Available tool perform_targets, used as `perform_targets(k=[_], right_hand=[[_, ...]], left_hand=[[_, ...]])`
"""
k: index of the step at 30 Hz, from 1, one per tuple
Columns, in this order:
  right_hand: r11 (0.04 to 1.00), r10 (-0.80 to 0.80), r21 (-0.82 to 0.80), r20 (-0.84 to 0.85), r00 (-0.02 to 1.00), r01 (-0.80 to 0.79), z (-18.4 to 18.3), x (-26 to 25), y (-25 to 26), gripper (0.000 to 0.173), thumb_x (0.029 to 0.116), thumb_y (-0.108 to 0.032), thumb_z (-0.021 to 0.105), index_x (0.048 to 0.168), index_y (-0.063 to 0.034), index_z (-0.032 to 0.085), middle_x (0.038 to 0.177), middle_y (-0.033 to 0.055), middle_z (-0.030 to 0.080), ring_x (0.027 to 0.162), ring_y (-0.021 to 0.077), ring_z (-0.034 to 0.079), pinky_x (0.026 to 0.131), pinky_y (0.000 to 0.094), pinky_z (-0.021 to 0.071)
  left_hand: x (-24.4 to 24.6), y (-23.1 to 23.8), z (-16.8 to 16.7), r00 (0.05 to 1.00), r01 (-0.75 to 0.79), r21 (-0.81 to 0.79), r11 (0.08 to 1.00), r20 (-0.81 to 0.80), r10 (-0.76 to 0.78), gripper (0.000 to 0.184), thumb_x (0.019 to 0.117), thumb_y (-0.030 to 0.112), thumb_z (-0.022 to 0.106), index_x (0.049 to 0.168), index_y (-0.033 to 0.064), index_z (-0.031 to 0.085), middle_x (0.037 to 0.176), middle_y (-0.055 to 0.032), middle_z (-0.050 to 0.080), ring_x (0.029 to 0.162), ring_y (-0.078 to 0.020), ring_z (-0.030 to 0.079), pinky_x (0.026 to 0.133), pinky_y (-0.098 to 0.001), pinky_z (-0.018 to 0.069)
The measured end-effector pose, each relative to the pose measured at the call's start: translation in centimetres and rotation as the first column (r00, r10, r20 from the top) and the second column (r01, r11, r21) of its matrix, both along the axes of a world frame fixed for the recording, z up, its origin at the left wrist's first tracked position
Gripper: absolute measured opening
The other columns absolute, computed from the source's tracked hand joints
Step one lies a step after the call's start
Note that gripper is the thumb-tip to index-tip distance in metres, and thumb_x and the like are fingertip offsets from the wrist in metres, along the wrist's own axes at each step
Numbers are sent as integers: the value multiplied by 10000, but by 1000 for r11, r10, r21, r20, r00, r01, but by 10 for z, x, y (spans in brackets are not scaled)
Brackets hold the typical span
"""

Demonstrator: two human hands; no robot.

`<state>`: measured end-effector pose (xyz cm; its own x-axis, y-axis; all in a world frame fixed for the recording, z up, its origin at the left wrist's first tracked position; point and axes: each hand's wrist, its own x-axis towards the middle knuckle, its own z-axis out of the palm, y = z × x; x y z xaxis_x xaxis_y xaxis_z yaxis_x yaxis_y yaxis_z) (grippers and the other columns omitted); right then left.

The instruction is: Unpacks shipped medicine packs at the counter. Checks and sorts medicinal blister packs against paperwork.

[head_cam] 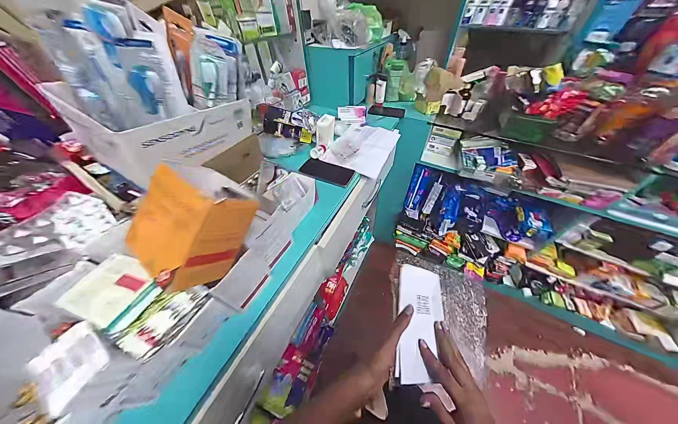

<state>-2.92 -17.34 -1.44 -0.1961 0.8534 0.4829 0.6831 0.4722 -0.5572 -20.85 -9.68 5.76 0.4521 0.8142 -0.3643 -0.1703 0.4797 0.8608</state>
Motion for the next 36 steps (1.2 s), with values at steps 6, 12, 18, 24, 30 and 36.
perform_targets(k=[6, 12, 18, 24, 30, 36], right_hand=[[1000, -10, 8, -370, 929, 14, 54, 85, 208, 690, 940, -368, 716, 1431, 62, 493, 1533, 275, 443, 1455, 260, 420, 1198, 411, 364], [723, -94, -566, -649, 755, -396, 114, 83, 372, 714, 806, -260, 801, 1373, 24, 472, 1116, -11, 730, 967, 35, 717, 864, 252, 618], [812, 128, -382, -622, 772, -442, 165, 49, 514, 355, 822, -43, 755, 1146, -40, 610, 920, -120, 749, 824, -27, 714, 767, 212, 629], [901, 337, 264, 79, 938, -345, 212, -6, 735, 512, 1003, -245, 618, 1302, 166, 556, 1178, 375, 647, 1101, 453, 666, 962, 573, 511], [825, 434, 77, 550, 714, -560, 221, -123, 867, 498, 954, 35, 592, 1447, -8, 533, 1316, 343, 588, 1170, 604, 562, 831, 773, 453], [763, 602, -310, 659, 450, -567, 229, -147, 885, 880, 842, -225, 854, 1552, 8, 388, 1539, 377, 363, 1418, 632, 294, 1066, 850, 212]], left_hand=[[71, 143, 30, 940, -321, -27, 947, 113, 322, 383, 1003, 180, 631, 1325, -8, 545, 1103, -87, 727, 1008, -161, 717, 929, -365, 596], [81, 254, 49, 854, -509, 460, 727, 164, 494, 312, 1031, 100, 573, 1288, -72, 533, 1110, -32, 726, 1029, -45, 698, 960, -278, 576], [42, 344, 56, 628, -423, 798, 430, -84, 774, 597, 939, 381, 704, 1285, -88, 573, 1118, -173, 621, 963, -135, 618, 835, -278, 539], [-11, 369, 77, 610, -793, 308, 526, 415, 675, 521, 924, 23, 693, 1410, 31, 506, 1234, -80, 677, 1019, -180, 700, 884, -339, 594], [-4, 355, 58, 187, -929, -79, 361, 742, 644, 540, 892, -69, 660, 1404, 94, 608, 1375, -161, 642, 1200, -278, 674, 977, -350, 576], [21, 345, 42, -21, -999, -45, 13, 673, 740, 237, 863, 30, 640, 1041, 141, 748, 827, 15, 686, 648, -25, 626, 552, -148, 500]])
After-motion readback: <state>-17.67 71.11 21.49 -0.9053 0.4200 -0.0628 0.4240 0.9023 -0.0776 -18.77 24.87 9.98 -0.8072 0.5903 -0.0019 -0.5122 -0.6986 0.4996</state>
